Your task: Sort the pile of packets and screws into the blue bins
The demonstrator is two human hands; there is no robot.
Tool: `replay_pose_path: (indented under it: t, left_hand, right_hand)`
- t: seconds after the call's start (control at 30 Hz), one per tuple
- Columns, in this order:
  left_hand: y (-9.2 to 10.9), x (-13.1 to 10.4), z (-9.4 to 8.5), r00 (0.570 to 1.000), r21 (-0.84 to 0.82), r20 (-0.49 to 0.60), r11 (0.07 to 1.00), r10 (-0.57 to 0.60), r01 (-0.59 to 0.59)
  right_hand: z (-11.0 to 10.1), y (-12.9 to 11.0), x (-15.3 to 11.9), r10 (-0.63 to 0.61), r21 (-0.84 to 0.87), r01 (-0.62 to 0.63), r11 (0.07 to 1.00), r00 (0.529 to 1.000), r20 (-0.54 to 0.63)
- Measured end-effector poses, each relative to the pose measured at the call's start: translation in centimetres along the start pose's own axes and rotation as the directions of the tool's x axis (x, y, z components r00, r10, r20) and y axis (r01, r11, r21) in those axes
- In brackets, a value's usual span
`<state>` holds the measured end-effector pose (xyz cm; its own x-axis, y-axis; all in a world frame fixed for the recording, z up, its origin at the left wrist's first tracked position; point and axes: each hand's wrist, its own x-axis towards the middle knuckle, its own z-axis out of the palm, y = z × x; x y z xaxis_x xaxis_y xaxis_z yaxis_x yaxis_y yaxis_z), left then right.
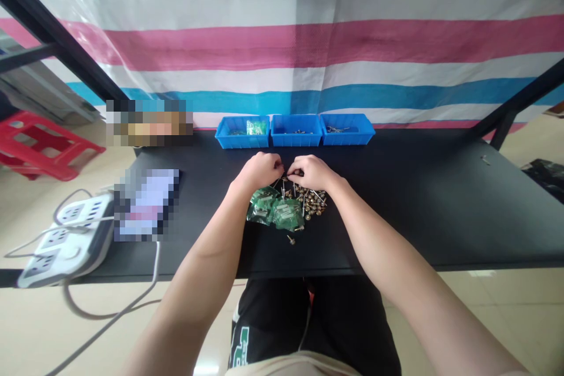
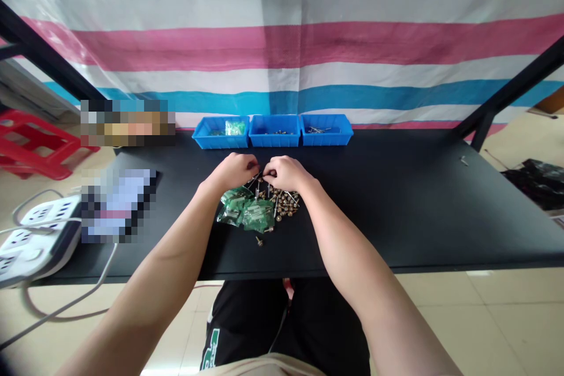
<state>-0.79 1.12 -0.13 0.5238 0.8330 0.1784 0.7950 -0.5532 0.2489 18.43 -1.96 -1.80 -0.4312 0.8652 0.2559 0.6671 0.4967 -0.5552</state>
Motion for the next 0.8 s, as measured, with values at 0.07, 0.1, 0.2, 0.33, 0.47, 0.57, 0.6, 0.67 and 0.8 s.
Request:
replay_pose_path:
  t: [0.07, 0.1, 0.2, 0.33, 0.47, 0.57, 0.6, 0.67, 0.8]
  left_hand:
    - [-0.1, 0.0, 0.0, 1.0, -0.012, 0.001, 1.0, -0.004, 0.004]
    - [-0.1, 0.0, 0.0, 1.0, -0.022, 0.001, 1.0, -0.007, 0.007]
    - [0.0, 0.0, -0.1, 1.0, -0.066, -0.007, 0.998, -0.008, 0.008]
    - [0.3, 0.0, -0.6, 0.995, -0.144, -0.091, 0.988, 0.037, -0.05]
    - [0.6, -0.1, -0.8, 0.973, -0.205, -0.209, 0.969, 0.094, -0.137]
    - [0.7, -0.2, -0.8, 0.956, -0.232, -0.272, 0.956, 0.111, -0.177]
    - [0.7, -0.3, -0.7, 0.951, -0.237, -0.284, 0.953, 0.118, -0.189]
    - [0.7, -0.3, -0.7, 0.944, -0.24, -0.297, 0.946, 0.143, -0.219]
    - [0.8, -0.2, -0.7, 0.932, -0.232, -0.296, 0.93, 0.21, -0.284]
  right_hand:
    - [0.0, 0.1, 0.0, -0.009, 0.03, 0.01, 0.999, 1.0, -0.005]
    - [0.0, 0.1, 0.0, -0.01, 0.049, 0.011, 0.999, 1.0, -0.009]
    - [0.0, 0.2, 0.1, 0.013, 0.145, -0.007, 0.989, 0.999, -0.037]
    - [0.1, 0.5, 0.2, 0.106, 0.343, -0.06, 0.938, 0.988, -0.116]
    - [0.1, 1.0, 0.5, 0.23, 0.48, -0.102, 0.871, 0.949, -0.216]
    - [0.2, 1.2, 0.6, 0.273, 0.535, -0.084, 0.84, 0.919, -0.284]
    - [0.1, 1.2, 0.7, 0.28, 0.549, -0.078, 0.832, 0.913, -0.296]
    - [0.1, 1.1, 0.7, 0.286, 0.569, -0.072, 0.819, 0.911, -0.297]
    - [-0.1, 0.8, 0.7, 0.275, 0.599, -0.086, 0.796, 0.933, -0.232]
